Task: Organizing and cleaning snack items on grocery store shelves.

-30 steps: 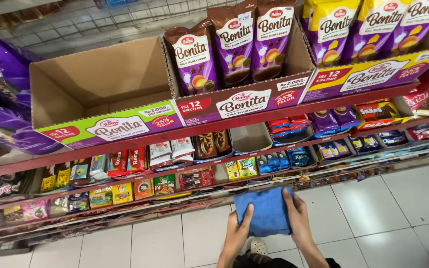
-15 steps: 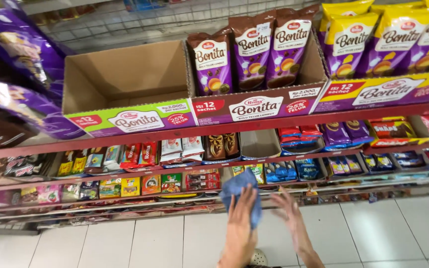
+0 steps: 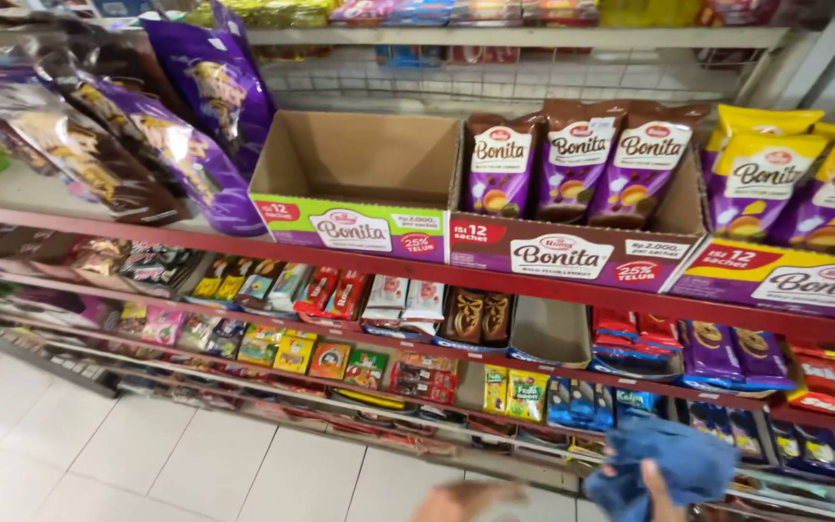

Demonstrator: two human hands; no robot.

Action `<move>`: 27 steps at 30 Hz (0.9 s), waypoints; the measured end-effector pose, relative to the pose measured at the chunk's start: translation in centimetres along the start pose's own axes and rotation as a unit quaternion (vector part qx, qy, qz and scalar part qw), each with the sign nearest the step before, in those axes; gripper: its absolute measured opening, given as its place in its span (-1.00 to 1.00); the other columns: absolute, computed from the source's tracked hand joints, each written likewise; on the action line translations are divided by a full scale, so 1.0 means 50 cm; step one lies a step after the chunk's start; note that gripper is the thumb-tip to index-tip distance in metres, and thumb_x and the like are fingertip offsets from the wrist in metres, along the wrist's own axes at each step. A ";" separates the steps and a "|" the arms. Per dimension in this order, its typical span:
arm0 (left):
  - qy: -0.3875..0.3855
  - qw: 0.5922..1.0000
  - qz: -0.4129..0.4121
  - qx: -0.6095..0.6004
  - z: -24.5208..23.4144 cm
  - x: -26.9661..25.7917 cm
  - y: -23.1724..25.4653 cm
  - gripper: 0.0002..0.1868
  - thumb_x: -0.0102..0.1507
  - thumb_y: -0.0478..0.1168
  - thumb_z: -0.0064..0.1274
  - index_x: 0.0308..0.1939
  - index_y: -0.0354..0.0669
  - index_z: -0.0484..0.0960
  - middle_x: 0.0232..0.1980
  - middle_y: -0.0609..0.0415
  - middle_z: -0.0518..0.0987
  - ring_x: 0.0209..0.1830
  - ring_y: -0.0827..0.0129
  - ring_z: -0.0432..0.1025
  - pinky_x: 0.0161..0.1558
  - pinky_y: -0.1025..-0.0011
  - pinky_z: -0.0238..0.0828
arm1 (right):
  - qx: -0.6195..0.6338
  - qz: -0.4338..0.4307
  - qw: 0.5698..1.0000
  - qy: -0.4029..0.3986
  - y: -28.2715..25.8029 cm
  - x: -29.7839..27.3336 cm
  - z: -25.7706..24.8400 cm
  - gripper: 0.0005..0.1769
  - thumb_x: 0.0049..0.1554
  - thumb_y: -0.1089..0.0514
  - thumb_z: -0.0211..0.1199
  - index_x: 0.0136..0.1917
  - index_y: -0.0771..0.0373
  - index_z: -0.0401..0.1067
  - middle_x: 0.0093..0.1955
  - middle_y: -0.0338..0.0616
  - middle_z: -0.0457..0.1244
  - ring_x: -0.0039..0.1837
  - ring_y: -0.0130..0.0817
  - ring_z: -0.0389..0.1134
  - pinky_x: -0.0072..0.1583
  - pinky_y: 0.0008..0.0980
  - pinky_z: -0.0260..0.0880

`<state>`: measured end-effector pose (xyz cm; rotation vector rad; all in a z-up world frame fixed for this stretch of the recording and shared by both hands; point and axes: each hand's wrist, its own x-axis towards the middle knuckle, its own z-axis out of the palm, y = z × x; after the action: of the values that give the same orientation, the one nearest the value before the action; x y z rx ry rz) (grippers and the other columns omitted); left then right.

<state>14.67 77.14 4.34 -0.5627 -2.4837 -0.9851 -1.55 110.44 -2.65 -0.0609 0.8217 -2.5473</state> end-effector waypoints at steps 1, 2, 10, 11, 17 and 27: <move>-0.001 0.999 -0.030 -0.010 -0.085 0.070 -0.016 -0.52 0.27 -0.23 0.25 0.29 -0.06 0.62 0.15 -0.18 0.66 0.20 -0.04 0.56 0.25 0.08 0.42 | -0.124 -0.141 0.982 0.021 -0.037 -0.002 0.035 -0.26 0.17 -0.13 0.15 0.53 0.15 0.16 0.05 0.12 0.30 -0.07 -0.04 0.37 -0.01 -0.02 0.42; -0.002 0.998 -0.061 -0.021 -0.179 0.130 -0.012 -0.54 0.27 -0.21 0.28 0.26 -0.02 0.65 0.11 -0.15 0.69 0.16 -0.02 0.58 0.21 0.10 0.46 | -0.241 -0.279 0.929 0.038 -0.074 -0.003 0.072 -0.16 0.06 0.13 0.25 0.59 0.02 0.12 -0.01 -0.04 0.28 -0.09 -0.16 0.31 -0.02 -0.11 0.38; 0.170 0.963 -0.001 0.209 -0.547 0.313 0.043 -0.41 0.17 -0.18 0.25 0.29 -0.13 0.53 0.20 -0.02 0.61 0.13 0.13 0.52 0.11 0.16 0.44 | -0.551 -0.447 0.650 -0.273 -0.397 0.126 0.168 -0.53 0.15 0.24 0.35 0.27 -0.12 0.35 0.09 -0.03 0.31 0.06 -0.16 0.41 0.12 -0.18 0.40; 0.204 0.947 0.027 0.245 -0.578 0.335 0.045 -0.41 0.14 -0.18 0.25 0.26 -0.14 0.53 0.26 -0.01 0.57 0.21 0.12 0.48 0.16 0.16 0.38 | -0.630 -0.457 0.565 -0.273 -0.480 0.169 0.138 -0.52 0.11 0.20 0.35 0.24 -0.22 0.36 0.14 0.00 0.32 0.09 -0.16 0.43 0.13 -0.21 0.41; 0.291 0.904 0.109 0.294 -0.695 0.449 -0.056 -0.42 0.11 -0.09 0.26 0.20 -0.14 0.59 0.29 -0.08 0.51 0.30 0.08 0.40 0.28 0.11 0.28 | -0.554 -0.350 0.754 -0.056 -0.438 0.259 0.102 -0.01 0.07 0.27 0.42 0.73 0.22 0.19 0.15 0.21 0.42 -0.09 0.00 0.50 0.02 -0.24 0.66; 0.282 0.879 0.221 0.316 -0.754 0.593 -0.265 -0.44 0.19 0.19 0.18 0.15 -0.04 0.67 0.17 0.12 0.62 0.28 0.33 0.43 0.35 0.08 0.21 | -0.741 -0.210 0.629 0.106 -0.326 0.414 0.544 -0.40 0.26 0.19 0.01 0.55 0.19 0.11 0.56 -0.02 0.09 0.56 -0.16 0.05 0.46 -0.07 -0.01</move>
<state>-8.46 47.84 37.23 -0.4922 -1.8578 -0.0949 -21.92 98.23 26.85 -0.5014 2.9978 -1.3805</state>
